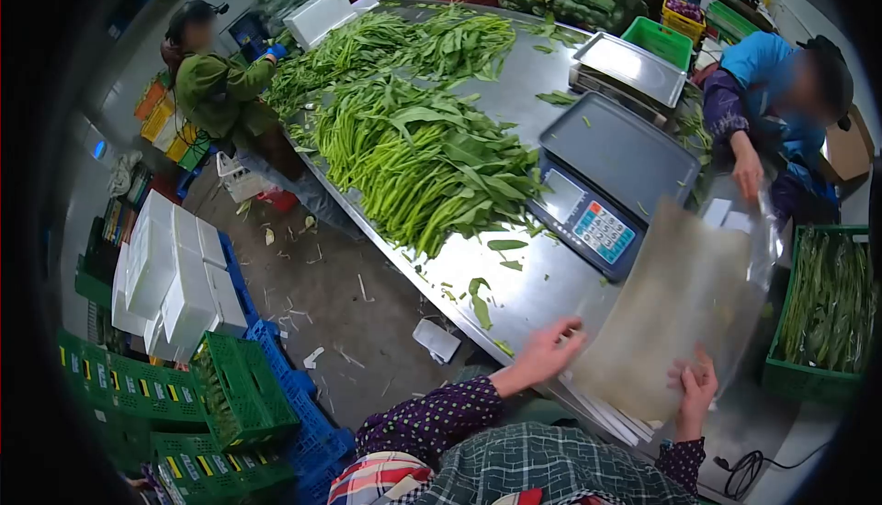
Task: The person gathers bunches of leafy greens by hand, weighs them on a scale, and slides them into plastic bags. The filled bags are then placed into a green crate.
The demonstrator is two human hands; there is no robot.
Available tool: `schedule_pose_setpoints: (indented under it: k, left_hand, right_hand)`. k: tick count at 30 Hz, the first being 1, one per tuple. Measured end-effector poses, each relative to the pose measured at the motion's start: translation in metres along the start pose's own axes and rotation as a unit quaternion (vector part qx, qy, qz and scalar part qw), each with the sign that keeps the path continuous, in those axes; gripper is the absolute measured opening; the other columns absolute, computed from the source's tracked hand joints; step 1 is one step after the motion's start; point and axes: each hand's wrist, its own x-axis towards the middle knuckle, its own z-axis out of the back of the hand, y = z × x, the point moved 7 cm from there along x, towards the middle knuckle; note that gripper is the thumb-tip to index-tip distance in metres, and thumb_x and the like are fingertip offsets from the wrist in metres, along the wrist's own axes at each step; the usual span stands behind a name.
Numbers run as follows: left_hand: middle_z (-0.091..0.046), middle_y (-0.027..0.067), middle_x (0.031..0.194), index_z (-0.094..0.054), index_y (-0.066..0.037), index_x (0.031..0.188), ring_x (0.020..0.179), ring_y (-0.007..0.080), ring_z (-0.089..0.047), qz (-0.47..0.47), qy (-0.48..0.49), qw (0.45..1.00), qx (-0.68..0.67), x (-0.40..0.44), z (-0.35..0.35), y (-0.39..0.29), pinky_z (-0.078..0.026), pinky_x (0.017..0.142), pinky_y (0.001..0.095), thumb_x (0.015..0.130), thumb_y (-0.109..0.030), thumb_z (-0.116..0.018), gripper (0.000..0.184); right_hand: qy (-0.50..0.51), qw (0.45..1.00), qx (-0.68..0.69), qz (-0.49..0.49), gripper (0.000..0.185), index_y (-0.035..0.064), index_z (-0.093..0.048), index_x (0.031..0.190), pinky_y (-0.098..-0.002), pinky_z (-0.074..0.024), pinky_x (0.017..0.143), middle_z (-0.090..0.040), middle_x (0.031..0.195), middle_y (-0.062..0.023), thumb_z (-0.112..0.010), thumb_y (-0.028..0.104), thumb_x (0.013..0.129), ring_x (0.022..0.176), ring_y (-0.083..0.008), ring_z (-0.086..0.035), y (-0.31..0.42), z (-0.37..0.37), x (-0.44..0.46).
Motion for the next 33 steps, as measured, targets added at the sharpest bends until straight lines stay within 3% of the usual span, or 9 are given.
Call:
schedule_pose_setpoints:
  k: [7, 9, 11, 12, 14, 18, 25, 29, 33]
  left_hand:
    - [-0.065, 0.0162, 0.101, -0.062, 0.000, 0.106, 0.092, 0.0324, -0.061, -0.042, -0.304, 0.934, 0.184, 0.061, 0.232, 0.064, -0.048, 0.081, 0.0381, 0.082, -0.024, -0.069, 0.035]
    - [-0.064, 0.0153, 0.101, -0.062, -0.001, 0.105, 0.093, 0.0335, -0.059, -0.103, -0.353, 0.894, 0.256, 0.081, 0.299, 0.056, -0.047, 0.083, 0.0394, 0.081, -0.020, -0.068, 0.030]
    - [-0.063, 0.0143, 0.101, -0.062, -0.002, 0.104, 0.093, 0.0333, -0.057, -0.135, -0.376, 0.856, 0.328, 0.106, 0.350, 0.050, -0.046, 0.082, 0.0402, 0.081, -0.017, -0.066, 0.028]
    - [-0.063, 0.0137, 0.100, -0.063, -0.002, 0.104, 0.091, 0.0328, -0.057, -0.142, -0.377, 0.845, 0.352, 0.119, 0.369, 0.055, -0.046, 0.081, 0.0404, 0.081, -0.016, -0.066, 0.027]
    - [-0.061, 0.0143, 0.109, -0.061, -0.002, 0.108, 0.102, 0.0326, -0.055, -0.130, -0.346, 0.858, 0.358, 0.145, 0.392, 0.069, -0.045, 0.086, 0.0410, 0.080, -0.020, -0.066, 0.034]
    - [-0.050, 0.0141, 0.132, -0.050, -0.002, 0.128, 0.127, 0.0316, -0.041, -0.131, -0.191, 0.847, 0.479, 0.196, 0.398, 0.096, -0.033, 0.103, 0.0441, 0.075, -0.036, -0.069, 0.066]
    - [-0.048, 0.0203, 0.133, -0.040, 0.003, 0.134, 0.129, 0.0320, -0.038, -0.135, -0.060, 0.858, 0.491, 0.225, 0.416, 0.079, -0.026, 0.108, 0.0445, 0.070, -0.050, -0.069, 0.089]
    - [-0.059, 0.0141, 0.095, -0.057, 0.001, 0.106, 0.094, 0.0298, -0.055, -0.164, -0.061, 0.854, 0.490, 0.221, 0.402, 0.068, -0.042, 0.085, 0.0418, 0.066, -0.035, -0.076, 0.057]
    - [-0.060, 0.0148, 0.094, -0.057, 0.003, 0.108, 0.093, 0.0302, -0.056, -0.151, -0.047, 0.840, 0.519, 0.227, 0.391, 0.067, -0.044, 0.083, 0.0424, 0.065, -0.032, -0.075, 0.058]
  right_hand:
    - [-0.048, 0.976, -0.202, 0.066, 0.050, -0.0045, -0.042, 0.132, -0.0325, -0.0506, 0.079, -0.061, 0.110, -0.0172, -0.056, 0.001, 0.085, 0.095, -0.0235, -0.062, -0.049, -0.024, -0.001]
    - [-0.107, 0.924, -0.340, 0.143, 0.052, -0.0052, -0.041, 0.132, -0.0353, -0.0481, 0.089, -0.058, 0.117, -0.0183, -0.058, -0.001, 0.083, 0.105, -0.0260, -0.059, -0.036, -0.041, -0.012]
    - [-0.260, 0.709, -0.589, 0.287, 0.059, -0.0055, -0.041, 0.132, -0.0367, -0.0384, 0.101, -0.052, 0.126, -0.0192, -0.063, -0.001, 0.077, 0.118, -0.0284, -0.051, 0.031, -0.097, -0.035]
    - [-0.264, 0.705, -0.591, 0.290, 0.059, -0.0055, -0.041, 0.132, -0.0367, -0.0384, 0.101, -0.052, 0.126, -0.0192, -0.063, -0.001, 0.077, 0.118, -0.0284, -0.051, 0.040, -0.121, -0.033]
    - [-0.199, 0.780, -0.492, 0.332, 0.056, -0.0031, -0.048, 0.126, -0.0356, -0.0433, 0.094, -0.056, 0.119, -0.0184, -0.068, 0.002, 0.074, 0.110, -0.0275, -0.056, 0.051, -0.167, -0.028]
    - [0.073, 0.929, -0.336, 0.138, 0.040, -0.0005, -0.058, 0.113, -0.0303, -0.0521, 0.071, -0.063, 0.100, -0.0126, -0.071, 0.007, 0.076, 0.082, -0.0200, -0.063, 0.008, -0.287, 0.001]
    - [0.365, 0.876, -0.313, 0.007, 0.045, -0.0042, -0.055, 0.119, -0.0271, -0.0524, 0.073, -0.066, 0.092, -0.0126, -0.069, 0.019, 0.083, 0.079, -0.0153, -0.064, 0.007, -0.459, 0.016]
    - [0.428, 0.873, -0.231, -0.037, 0.043, -0.0061, -0.053, 0.121, -0.0257, -0.0520, 0.069, -0.067, 0.092, -0.0100, -0.065, 0.020, 0.088, 0.076, -0.0119, -0.063, 0.012, -0.533, 0.042]
    - [0.441, 0.875, -0.163, -0.121, 0.039, -0.0061, -0.054, 0.118, -0.0242, -0.0517, 0.066, -0.066, 0.091, -0.0077, -0.063, 0.020, 0.091, 0.074, -0.0114, -0.063, 0.005, -0.590, 0.058]
